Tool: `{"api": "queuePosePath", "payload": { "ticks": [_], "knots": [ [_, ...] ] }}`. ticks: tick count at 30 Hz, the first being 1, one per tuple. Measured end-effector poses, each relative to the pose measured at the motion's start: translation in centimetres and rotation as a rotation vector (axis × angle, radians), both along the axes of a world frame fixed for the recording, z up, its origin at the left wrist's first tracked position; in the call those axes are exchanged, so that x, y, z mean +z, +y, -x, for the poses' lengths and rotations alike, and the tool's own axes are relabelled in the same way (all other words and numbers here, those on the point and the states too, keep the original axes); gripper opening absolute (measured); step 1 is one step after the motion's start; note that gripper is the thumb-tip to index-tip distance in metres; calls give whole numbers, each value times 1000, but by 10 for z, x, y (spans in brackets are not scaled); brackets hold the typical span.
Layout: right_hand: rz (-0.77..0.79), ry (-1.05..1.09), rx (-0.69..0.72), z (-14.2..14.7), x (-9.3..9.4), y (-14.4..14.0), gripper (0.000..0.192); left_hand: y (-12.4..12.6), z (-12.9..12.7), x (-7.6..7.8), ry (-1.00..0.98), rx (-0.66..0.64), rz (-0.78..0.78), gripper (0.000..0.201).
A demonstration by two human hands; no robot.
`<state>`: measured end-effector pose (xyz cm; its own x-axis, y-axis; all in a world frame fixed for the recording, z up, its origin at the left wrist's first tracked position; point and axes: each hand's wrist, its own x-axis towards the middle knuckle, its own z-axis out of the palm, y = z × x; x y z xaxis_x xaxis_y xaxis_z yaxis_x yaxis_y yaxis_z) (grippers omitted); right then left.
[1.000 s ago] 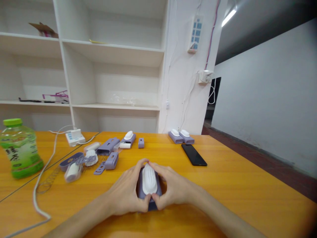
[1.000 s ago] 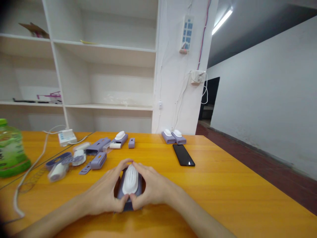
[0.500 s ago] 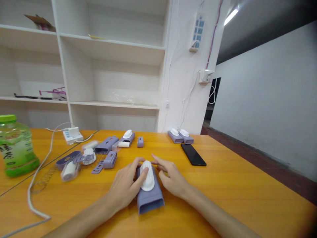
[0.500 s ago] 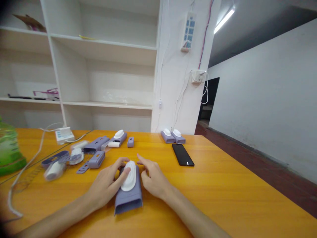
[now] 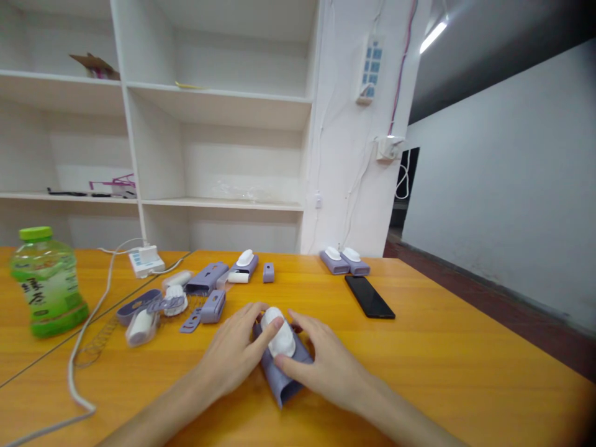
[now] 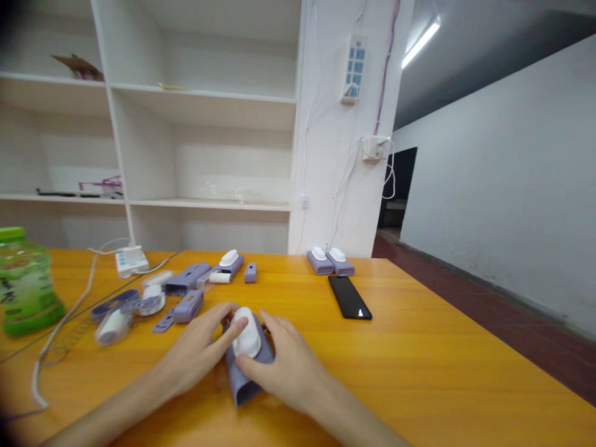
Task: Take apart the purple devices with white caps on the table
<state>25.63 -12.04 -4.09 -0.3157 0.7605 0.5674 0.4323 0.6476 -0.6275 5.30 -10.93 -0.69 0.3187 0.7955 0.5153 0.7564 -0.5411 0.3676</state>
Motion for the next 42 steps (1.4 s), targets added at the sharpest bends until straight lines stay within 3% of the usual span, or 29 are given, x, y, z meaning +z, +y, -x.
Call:
{"api": "queuePosePath", "payload": {
  "ticks": [2, 5, 8, 13, 15, 20, 26, 31, 35, 37, 40, 42],
  "knots": [
    [29, 6, 35, -7, -1, 3, 68, 3, 8, 2, 19, -62, -12, 52],
    [17, -28, 91, -17, 0, 6, 63, 9, 20, 6, 42, -292, 69, 77],
    [18, -70, 126, -21, 1, 7, 63, 13, 23, 7, 43, -419, 90, 68],
    [50, -166, 12, -15, -7, 6, 118, 11, 18, 9, 57, -343, 53, 60],
    [22, -163, -5, -11, -9, 5, 117, 5, 16, 16, 152, -335, 45, 59],
    [13, -125, 107, -13, -7, 5, 114, -11, 7, 37, 313, -329, 69, 44],
    [-140, -92, 177, -23, 6, 0, 112, -12, 5, 37, 259, -315, 83, 38],
    [-173, 102, 239, -23, 9, 0, 106, -6, 7, 38, 136, -270, 213, 37],
    [95, 378, 341, -21, 3, 16, 95, 0, 1, 32, -39, -295, 347, 39],
    [235, 537, 342, -20, -1, 27, 86, 4, -5, 22, -203, -320, 505, 45],
    [347, 664, 201, -15, -7, 41, 70, 9, -13, 5, -509, -319, 846, 52],
    [370, 676, 112, -11, -10, 47, 61, 10, -18, -4, -648, -350, 994, 52]
  ]
}}
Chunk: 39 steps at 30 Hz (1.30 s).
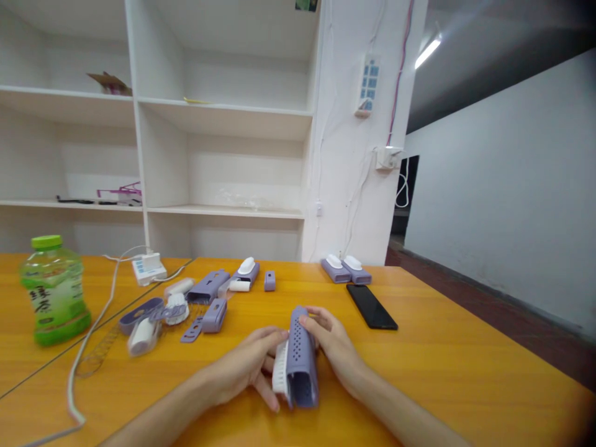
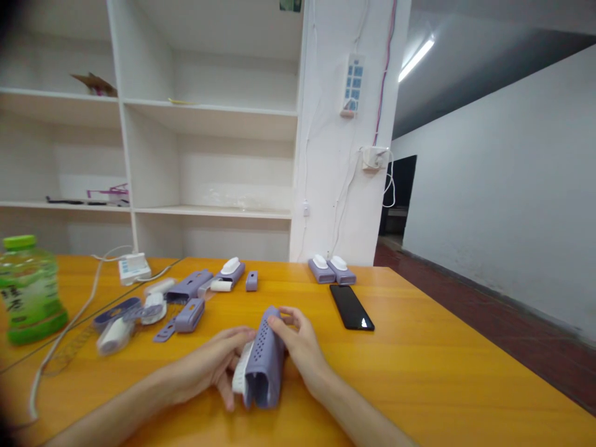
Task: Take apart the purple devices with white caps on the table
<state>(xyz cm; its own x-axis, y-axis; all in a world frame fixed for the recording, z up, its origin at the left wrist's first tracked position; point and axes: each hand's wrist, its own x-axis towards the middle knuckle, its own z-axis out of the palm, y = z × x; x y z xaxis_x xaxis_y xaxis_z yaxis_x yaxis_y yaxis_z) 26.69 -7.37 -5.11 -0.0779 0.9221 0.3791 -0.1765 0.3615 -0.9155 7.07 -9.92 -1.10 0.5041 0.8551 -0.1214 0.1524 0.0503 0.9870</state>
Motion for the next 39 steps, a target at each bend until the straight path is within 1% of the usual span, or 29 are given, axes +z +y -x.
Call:
{"api": "queuePosePath", "payload": {
  "ticks": [1, 3, 5, 7, 9, 11, 14, 15, 16, 17, 21, 25, 27, 30, 32, 36, 39],
  "knots": [
    [3, -4, -28, 3, -1, 1, 57, 0, -2, -3, -54, -19, 33, 49],
    [-21, -18, -74, 8, -1, 2, 53, -1, -4, -7, -148, -45, 40, 42],
    [-44, -46, -102, 12, 0, -1, 56, -2, -6, -9, -211, -27, 20, 38],
    [-45, -84, -76, 14, 2, -6, 62, -3, -6, -11, -240, 23, -2, 36],
    [-35, -130, -20, 13, 2, -11, 69, -2, -5, -12, -248, 62, -12, 32],
    [-49, -188, 53, 9, 0, -16, 79, -1, -2, -12, -251, 59, 0, 31],
    [-114, -251, 196, 1, -2, -22, 109, 2, 3, -11, -240, -18, 66, 34],
    [-127, -252, 230, -1, -2, -22, 118, 2, 5, -10, -237, -39, 80, 35],
    [-130, -246, 244, -3, -2, -23, 123, 2, 6, -9, -234, -49, 85, 36],
    [-127, -236, 239, -5, -2, -23, 123, 2, 6, -9, -230, -51, 79, 36],
    [-160, -230, 157, -6, 0, -23, 109, 1, 6, -6, -218, -62, 49, 35],
    [-208, -258, 85, -5, 1, -24, 108, 0, 8, -1, -197, -85, 28, 35],
    [-206, -253, 76, -4, 1, -24, 106, -1, 10, 1, -161, -114, 31, 39],
    [-190, -223, 96, -2, 0, -24, 101, -1, 9, 3, -126, -171, 56, 46],
    [-194, -195, 114, 0, -1, -23, 99, -2, 7, 3, -125, -182, 78, 48],
    [-175, -167, 145, 2, -2, -21, 94, -2, 3, 0, -149, -130, 99, 47],
    [-124, -171, 223, -1, 0, -20, 91, -3, 3, -4, -158, -100, 83, 46]
  ]
}}
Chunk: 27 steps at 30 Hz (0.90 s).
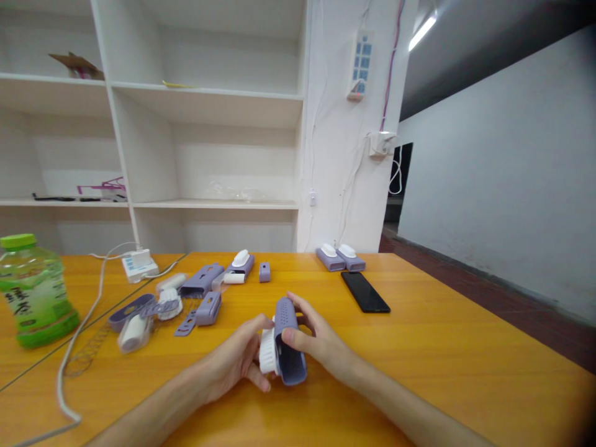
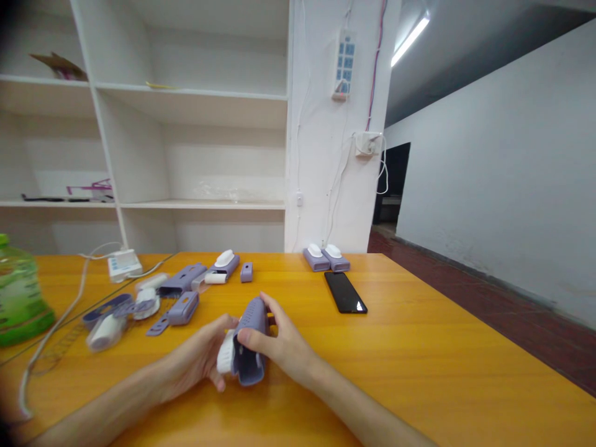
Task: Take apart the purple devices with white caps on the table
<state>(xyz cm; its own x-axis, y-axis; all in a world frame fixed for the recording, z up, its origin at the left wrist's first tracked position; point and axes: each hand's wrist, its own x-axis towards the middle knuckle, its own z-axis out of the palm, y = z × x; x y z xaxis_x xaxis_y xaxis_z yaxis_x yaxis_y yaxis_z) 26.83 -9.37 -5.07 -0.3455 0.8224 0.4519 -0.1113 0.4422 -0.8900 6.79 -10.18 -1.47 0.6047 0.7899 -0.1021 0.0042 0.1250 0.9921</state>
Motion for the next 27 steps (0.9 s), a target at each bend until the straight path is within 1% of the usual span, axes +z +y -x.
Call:
{"api": "queuePosePath", "payload": {
  "ticks": [3, 10, 14, 19, 22, 27],
  "knots": [
    [52, -10, 88, -5, 4, 0, 94, 1, 1, -3, 11, 18, -3, 46],
    [50, -29, 168, -15, 7, 3, 97, 6, 3, -4, 66, 62, 9, 50],
    [19, -11, 141, -13, 3, 6, 102, 5, 4, -1, 64, 61, 15, 47],
    [27, 65, 128, -7, 1, 0, 113, 2, 3, 5, 71, 49, 63, 43],
    [8, 50, 105, -6, 4, -1, 113, -1, 2, 6, 47, 55, 19, 43],
    [-30, 43, 81, -7, 4, 2, 107, -1, 3, 2, 3, 80, -85, 40]
  ]
}}
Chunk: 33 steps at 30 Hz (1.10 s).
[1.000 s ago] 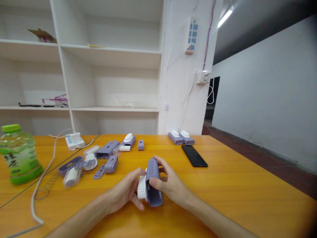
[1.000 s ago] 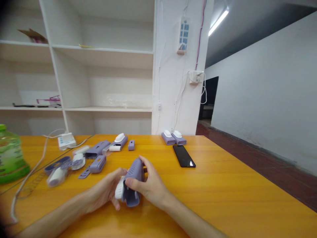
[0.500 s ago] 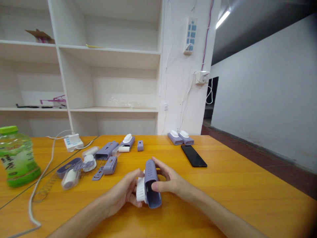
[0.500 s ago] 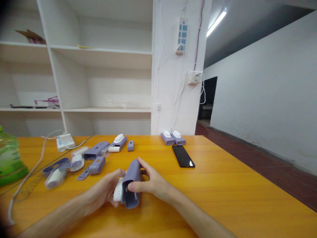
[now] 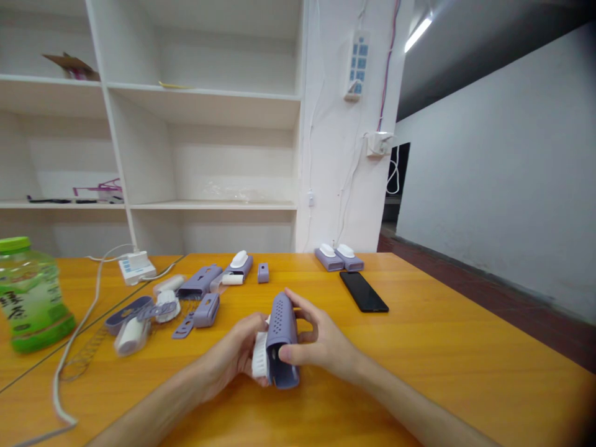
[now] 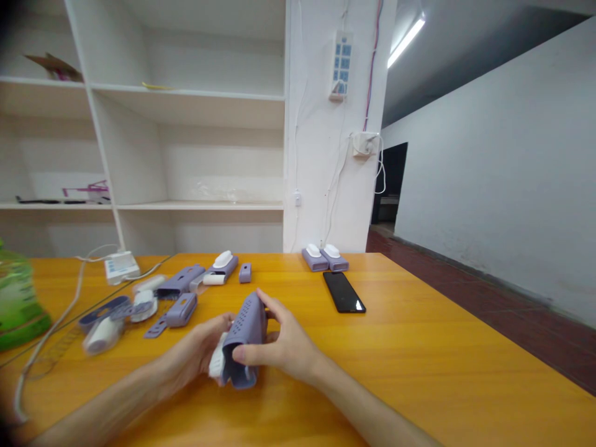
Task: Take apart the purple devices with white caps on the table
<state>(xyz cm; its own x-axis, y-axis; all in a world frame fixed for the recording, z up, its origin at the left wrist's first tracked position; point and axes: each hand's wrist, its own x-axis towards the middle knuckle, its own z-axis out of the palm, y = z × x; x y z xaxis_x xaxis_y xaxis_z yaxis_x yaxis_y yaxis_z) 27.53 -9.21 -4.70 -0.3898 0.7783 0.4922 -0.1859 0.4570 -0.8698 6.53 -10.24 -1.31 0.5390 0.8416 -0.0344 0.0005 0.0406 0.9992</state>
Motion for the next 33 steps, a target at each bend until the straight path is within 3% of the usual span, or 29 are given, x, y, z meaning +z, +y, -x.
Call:
{"api": "queuePosePath", "payload": {
  "ticks": [11, 17, 25, 28, 30, 33],
  "knots": [
    [-57, -46, -104, 2, 4, -6, 104, 5, -3, -7, -61, -49, -5, 41],
    [-104, -96, -131, 1, 4, -8, 103, 8, 2, -4, -4, 26, 6, 46],
    [-35, -7, -74, 0, 4, -8, 100, 6, -2, 1, -30, -35, 9, 39],
    [-41, 40, -68, -5, 5, 3, 93, 12, 3, 1, 42, 62, -17, 40],
    [-23, 105, -70, -10, 3, 12, 85, 17, 12, 4, 120, 193, -147, 40],
    [163, 251, -8, -18, 1, 19, 74, 23, 27, 10, 194, 326, -327, 43]
  ]
}}
